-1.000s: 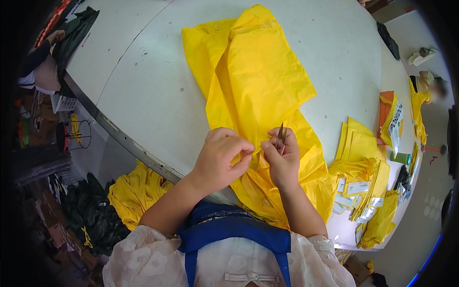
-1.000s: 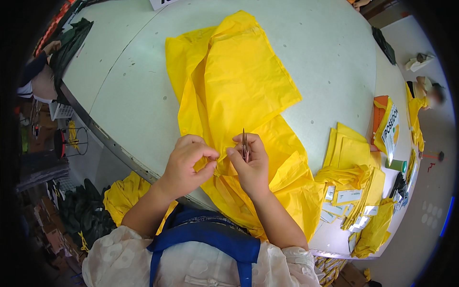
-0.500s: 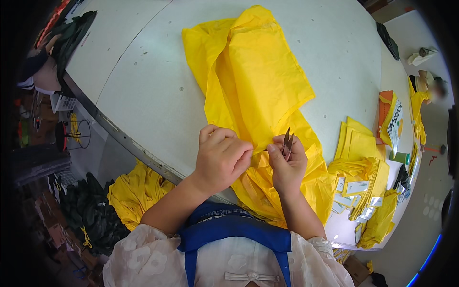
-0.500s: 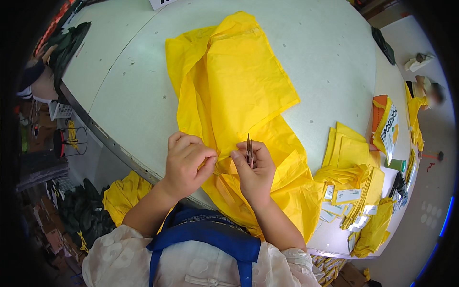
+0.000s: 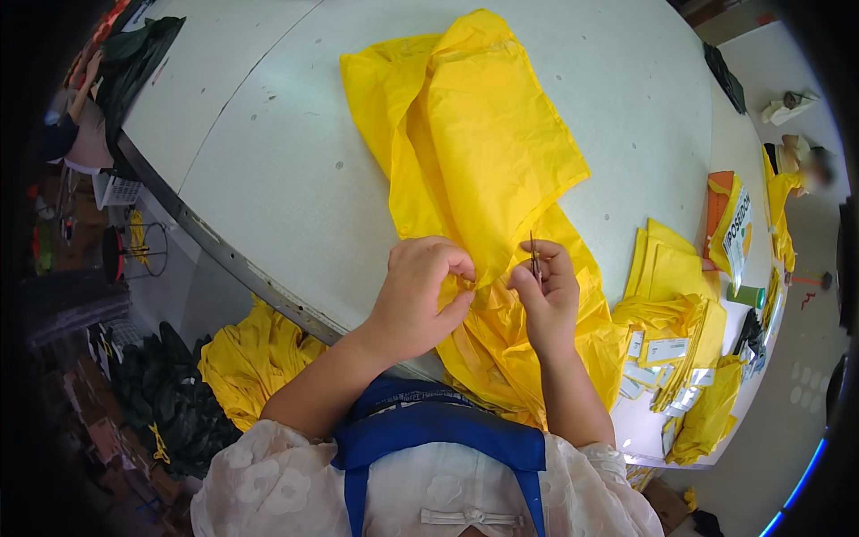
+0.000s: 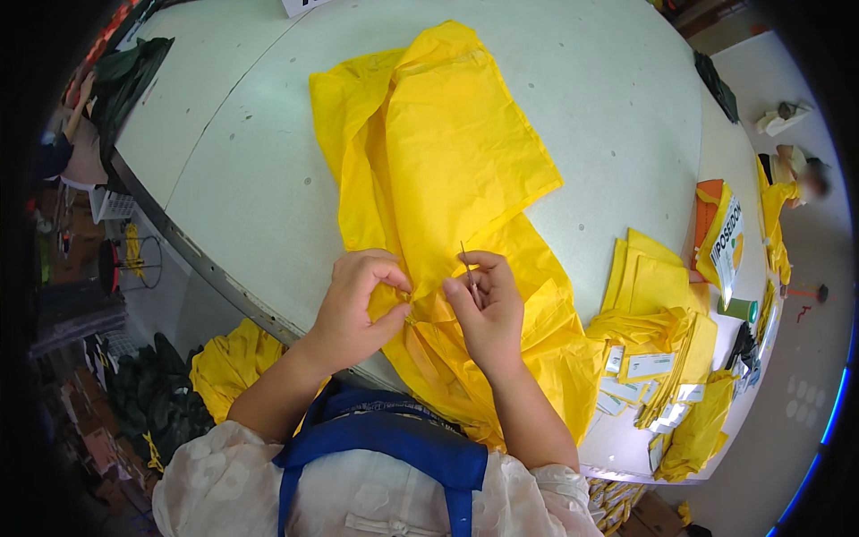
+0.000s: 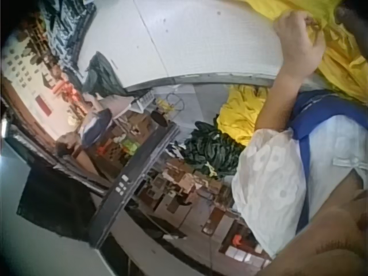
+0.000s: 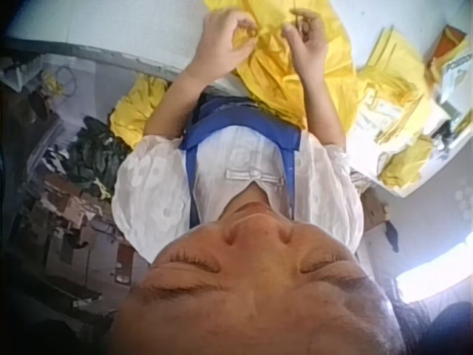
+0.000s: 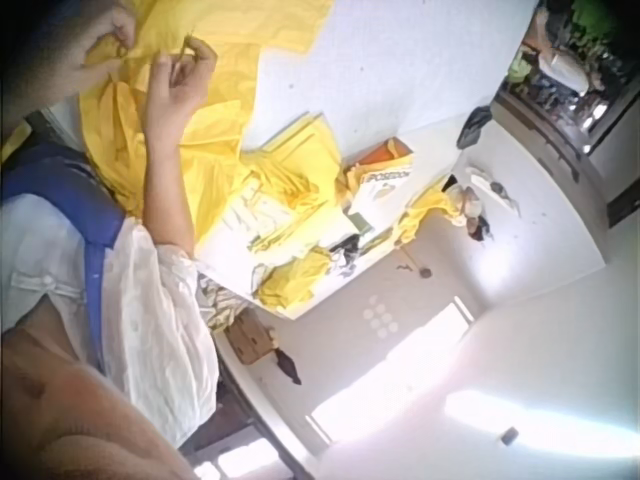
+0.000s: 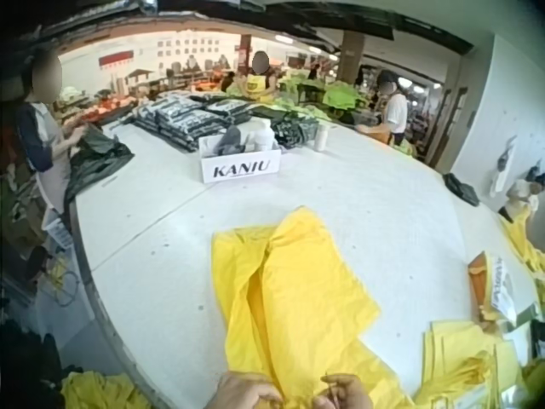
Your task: The person folds a stack of yellow raincoats on a white table. They unfold one raincoat, use scissors to trim loose threads, and then fold it neatly. The person repeats this process with additional raincoats.
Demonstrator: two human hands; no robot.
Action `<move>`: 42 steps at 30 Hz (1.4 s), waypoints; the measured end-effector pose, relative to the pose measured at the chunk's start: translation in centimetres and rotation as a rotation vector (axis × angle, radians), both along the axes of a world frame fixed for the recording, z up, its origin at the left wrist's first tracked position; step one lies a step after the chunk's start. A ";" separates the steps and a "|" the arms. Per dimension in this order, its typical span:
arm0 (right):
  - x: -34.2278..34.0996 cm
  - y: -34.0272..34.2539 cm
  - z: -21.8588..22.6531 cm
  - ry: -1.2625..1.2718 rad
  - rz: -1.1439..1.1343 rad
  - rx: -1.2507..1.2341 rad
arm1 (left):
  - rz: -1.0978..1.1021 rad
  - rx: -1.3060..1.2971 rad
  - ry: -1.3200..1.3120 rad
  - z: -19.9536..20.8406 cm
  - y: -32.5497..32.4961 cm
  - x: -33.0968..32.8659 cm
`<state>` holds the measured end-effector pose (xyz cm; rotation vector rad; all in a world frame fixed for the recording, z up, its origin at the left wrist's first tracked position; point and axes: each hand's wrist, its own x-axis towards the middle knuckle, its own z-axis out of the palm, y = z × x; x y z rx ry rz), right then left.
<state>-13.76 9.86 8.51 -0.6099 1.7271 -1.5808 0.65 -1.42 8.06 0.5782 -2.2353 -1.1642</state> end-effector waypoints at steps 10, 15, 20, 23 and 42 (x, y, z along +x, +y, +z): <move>-1.1 0.4 5.4 1.181 0.457 0.236 | 0.038 0.030 -0.036 -0.5 0.7 0.0; -0.6 -0.4 6.5 1.280 0.527 0.265 | 0.032 0.062 -0.039 -0.7 0.7 0.0; -0.8 -0.5 6.3 1.257 0.519 0.234 | 0.070 0.108 -0.090 -0.4 0.9 0.0; -1.2 0.2 5.3 1.180 0.468 0.199 | 0.093 0.180 -0.081 -0.5 0.9 0.2; -18.3 27.6 -9.7 0.354 -0.850 0.608 | -0.013 0.107 -0.320 0.1 -2.2 0.4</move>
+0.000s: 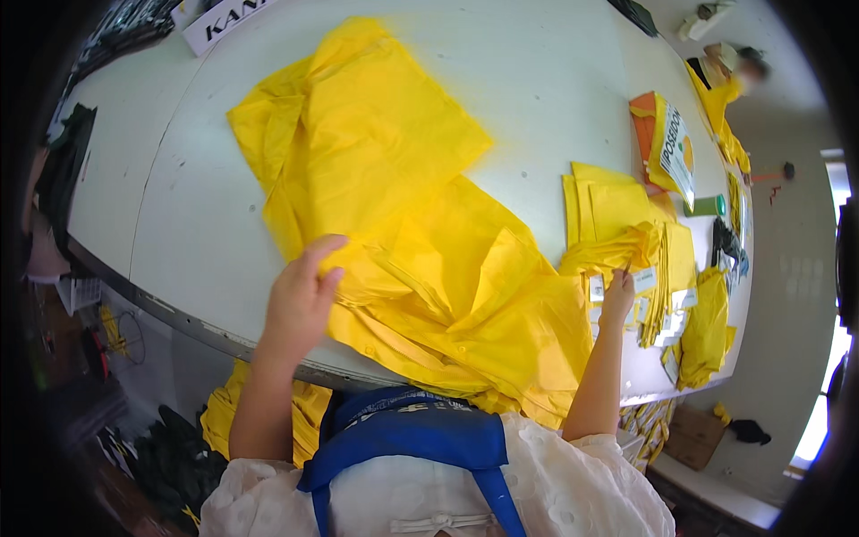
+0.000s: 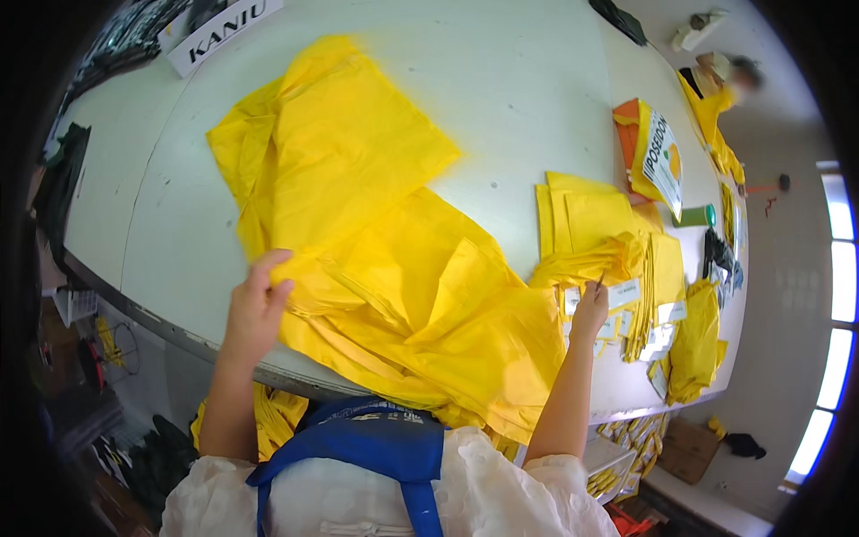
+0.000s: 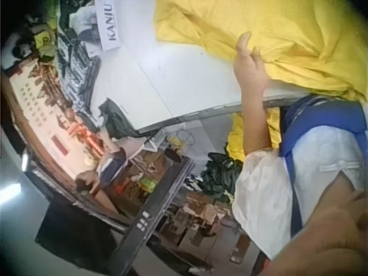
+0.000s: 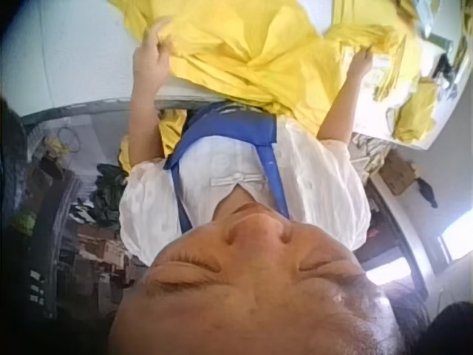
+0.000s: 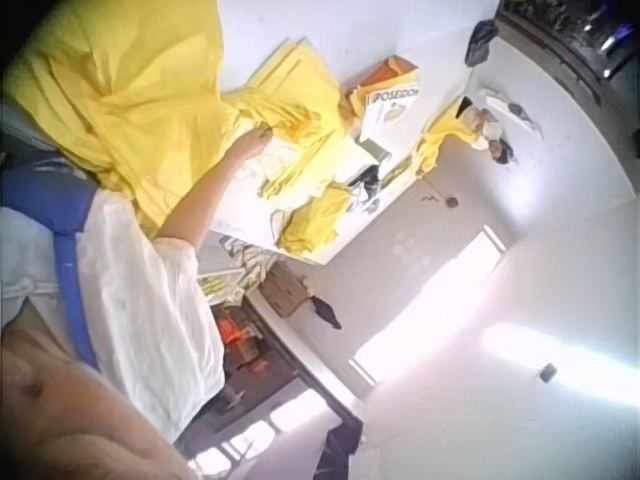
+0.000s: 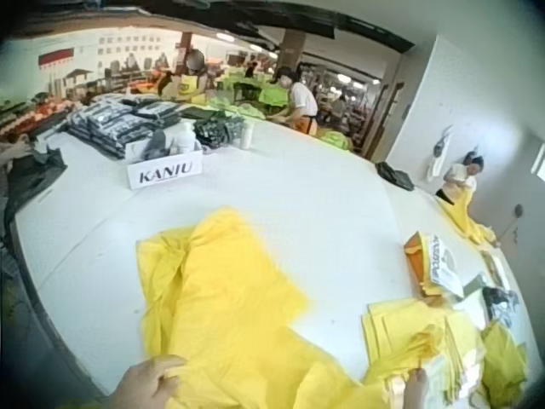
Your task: The person folds a stack of yellow raincoats on a white table. They unfold one raincoat, use scissors to trim loose threads, and then fold it neatly. The person repeats this process with additional raincoats.
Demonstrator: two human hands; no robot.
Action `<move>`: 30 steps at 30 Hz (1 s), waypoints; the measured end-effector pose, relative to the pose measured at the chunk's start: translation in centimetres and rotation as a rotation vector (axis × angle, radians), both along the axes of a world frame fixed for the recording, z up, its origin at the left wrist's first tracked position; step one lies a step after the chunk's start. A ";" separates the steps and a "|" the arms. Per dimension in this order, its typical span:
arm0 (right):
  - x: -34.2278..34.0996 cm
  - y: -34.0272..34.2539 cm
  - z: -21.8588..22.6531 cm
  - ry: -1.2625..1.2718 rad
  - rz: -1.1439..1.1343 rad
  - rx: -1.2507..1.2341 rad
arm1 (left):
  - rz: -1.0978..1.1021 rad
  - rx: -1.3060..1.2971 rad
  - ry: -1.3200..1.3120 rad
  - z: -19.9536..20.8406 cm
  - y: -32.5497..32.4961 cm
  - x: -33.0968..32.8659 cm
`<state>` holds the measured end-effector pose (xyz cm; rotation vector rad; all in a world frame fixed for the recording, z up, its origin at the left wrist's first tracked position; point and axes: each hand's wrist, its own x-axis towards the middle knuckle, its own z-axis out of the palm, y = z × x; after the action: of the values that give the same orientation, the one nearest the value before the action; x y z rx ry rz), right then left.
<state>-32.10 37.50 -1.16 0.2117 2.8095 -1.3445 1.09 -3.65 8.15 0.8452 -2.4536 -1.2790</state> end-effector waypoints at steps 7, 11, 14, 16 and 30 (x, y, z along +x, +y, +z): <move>6.6 1.8 -2.0 -0.307 0.318 0.335 | 0.080 -0.160 0.307 0.2 -4.1 1.3; 3.8 2.7 1.2 0.047 0.179 0.164 | -0.085 -0.231 0.276 3.1 -6.3 1.6; -0.4 0.5 4.3 0.402 0.185 0.151 | -0.052 -0.266 0.206 3.6 -7.9 -0.4; -1.4 -0.8 5.5 0.599 0.166 0.216 | -0.036 -0.287 0.189 3.3 -9.1 -2.1; 25.1 3.6 8.0 0.292 0.393 0.217 | 0.005 -0.348 0.107 1.8 -15.2 -4.2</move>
<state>-7.03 41.15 6.88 -0.5501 3.0016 -1.0568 -3.11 -18.86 9.99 0.6704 -2.4813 -0.8335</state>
